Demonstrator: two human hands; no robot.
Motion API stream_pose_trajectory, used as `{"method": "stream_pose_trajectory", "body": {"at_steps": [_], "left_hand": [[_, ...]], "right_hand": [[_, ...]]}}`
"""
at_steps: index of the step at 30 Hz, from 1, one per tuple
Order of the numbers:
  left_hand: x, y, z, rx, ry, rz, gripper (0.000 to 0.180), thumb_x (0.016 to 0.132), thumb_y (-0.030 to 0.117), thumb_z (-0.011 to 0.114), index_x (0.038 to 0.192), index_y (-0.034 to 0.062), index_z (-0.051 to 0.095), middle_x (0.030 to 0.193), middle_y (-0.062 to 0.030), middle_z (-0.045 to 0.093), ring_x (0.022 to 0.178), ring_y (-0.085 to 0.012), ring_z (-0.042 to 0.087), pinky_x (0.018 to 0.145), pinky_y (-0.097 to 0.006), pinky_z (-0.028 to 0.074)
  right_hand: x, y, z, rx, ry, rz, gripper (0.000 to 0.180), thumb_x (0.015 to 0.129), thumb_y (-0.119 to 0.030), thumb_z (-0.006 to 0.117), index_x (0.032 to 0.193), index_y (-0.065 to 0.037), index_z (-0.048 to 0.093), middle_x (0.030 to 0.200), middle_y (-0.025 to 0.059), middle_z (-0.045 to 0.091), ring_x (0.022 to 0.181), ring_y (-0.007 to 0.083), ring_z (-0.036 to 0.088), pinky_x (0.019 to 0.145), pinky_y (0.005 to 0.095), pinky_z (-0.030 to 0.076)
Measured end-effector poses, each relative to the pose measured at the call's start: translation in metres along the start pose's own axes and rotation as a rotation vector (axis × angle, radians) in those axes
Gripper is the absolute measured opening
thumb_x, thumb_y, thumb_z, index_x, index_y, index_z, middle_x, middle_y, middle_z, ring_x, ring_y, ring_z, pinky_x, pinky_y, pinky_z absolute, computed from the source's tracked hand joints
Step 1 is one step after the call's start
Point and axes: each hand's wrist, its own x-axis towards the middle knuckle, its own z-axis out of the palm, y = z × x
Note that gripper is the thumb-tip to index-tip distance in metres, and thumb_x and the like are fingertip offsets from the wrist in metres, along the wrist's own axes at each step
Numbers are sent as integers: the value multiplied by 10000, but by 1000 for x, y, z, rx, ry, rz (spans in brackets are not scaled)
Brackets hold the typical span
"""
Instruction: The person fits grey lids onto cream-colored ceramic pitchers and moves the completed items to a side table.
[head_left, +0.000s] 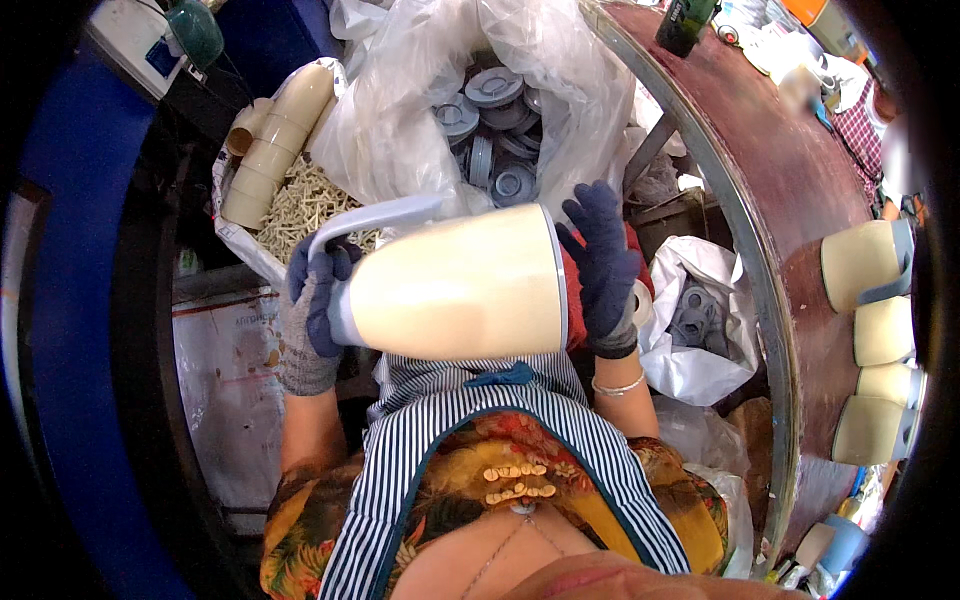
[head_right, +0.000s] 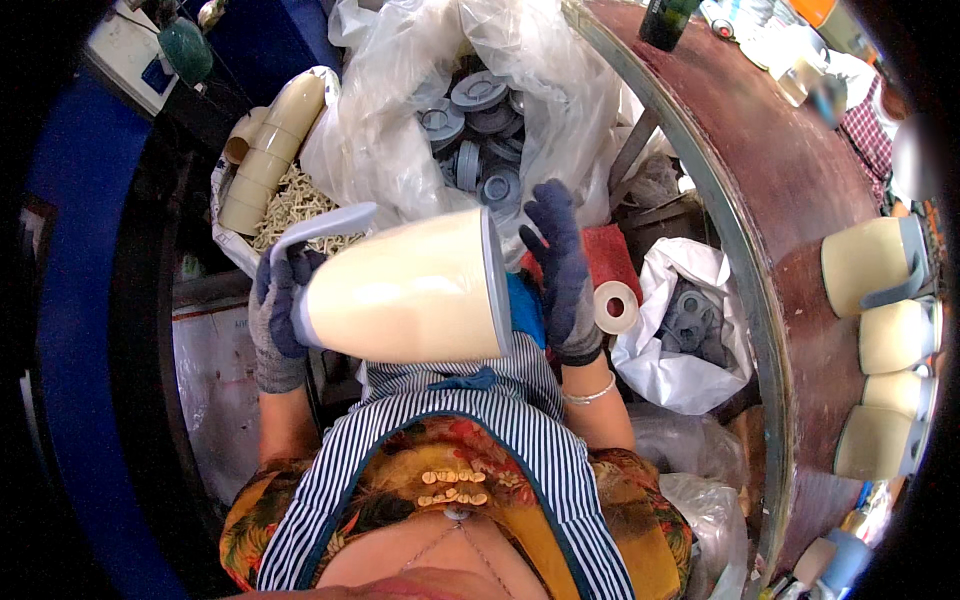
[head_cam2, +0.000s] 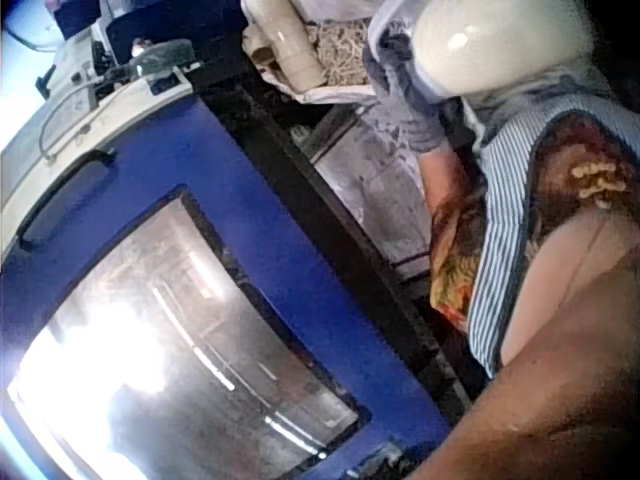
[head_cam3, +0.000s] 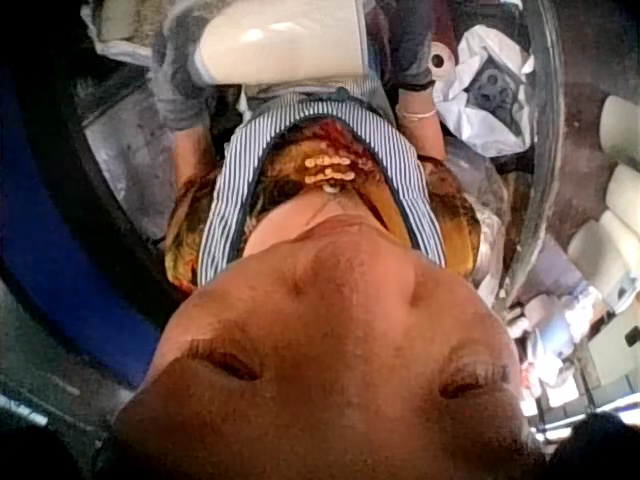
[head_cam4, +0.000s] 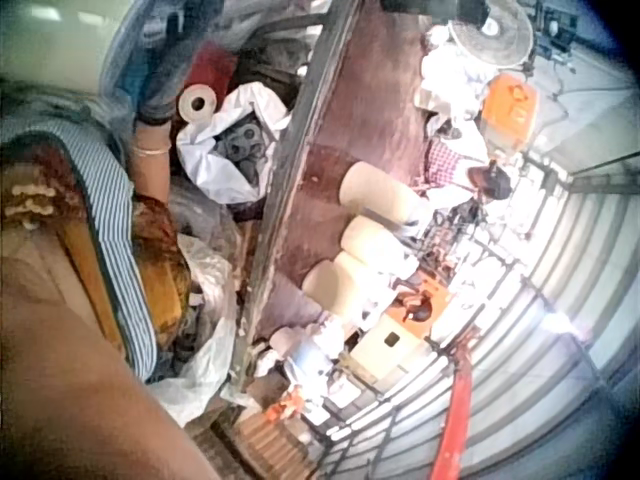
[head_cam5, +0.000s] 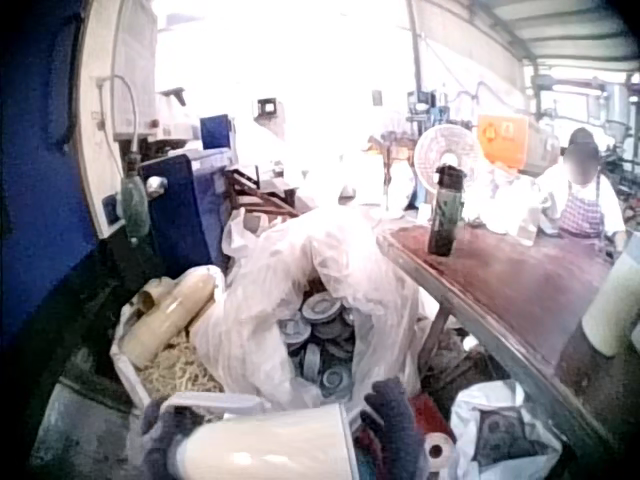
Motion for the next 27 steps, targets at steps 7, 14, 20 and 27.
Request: {"method": "stream_pose_trajectory", "body": {"at_steps": [7, 14, 20, 27], "left_hand": [[16, -11, -17, 624, -212, 173, 348, 994, 217, 520, 1253, -13, 547, 999, -76, 624, 855, -143, 593, 800, -289, 502], [37, 32, 26, 511, -340, 185, 371, 916, 180, 584, 1229, -16, 545, 1071, -102, 632, 949, -179, 604, 869, -306, 481], [33, 72, 153, 957, -1207, 963, 514, 799, 254, 682, 1255, 48, 564, 1095, -162, 613, 1076, -347, 560, 1003, -442, 385], [18, 59, 142, 265, -625, 721, 612, 868, 214, 598, 1377, -67, 409, 1362, -205, 490, 1266, -301, 475, 1103, -409, 309]], "right_hand": [[-28, -9, 20, -434, -181, -313, 736, 908, -546, 465, 1438, -41, 388, 1467, 235, 365, 1376, 398, 326, 1132, 524, 230], [-24, 3, -24, -449, 38, 73, 532, 963, -280, 530, 1377, 43, 444, 1389, 190, 497, 1270, 273, 484, 1092, 376, 341], [-25, -113, 19, -822, -128, -102, 497, 777, -278, 745, 1152, 9, 593, 1067, 163, 649, 1002, 231, 621, 881, 368, 472], [-100, -229, -92, -718, 1074, -646, 205, 985, -260, 469, 928, -73, 528, 701, -32, 410, 624, 65, 394, 577, 210, 327]]}}
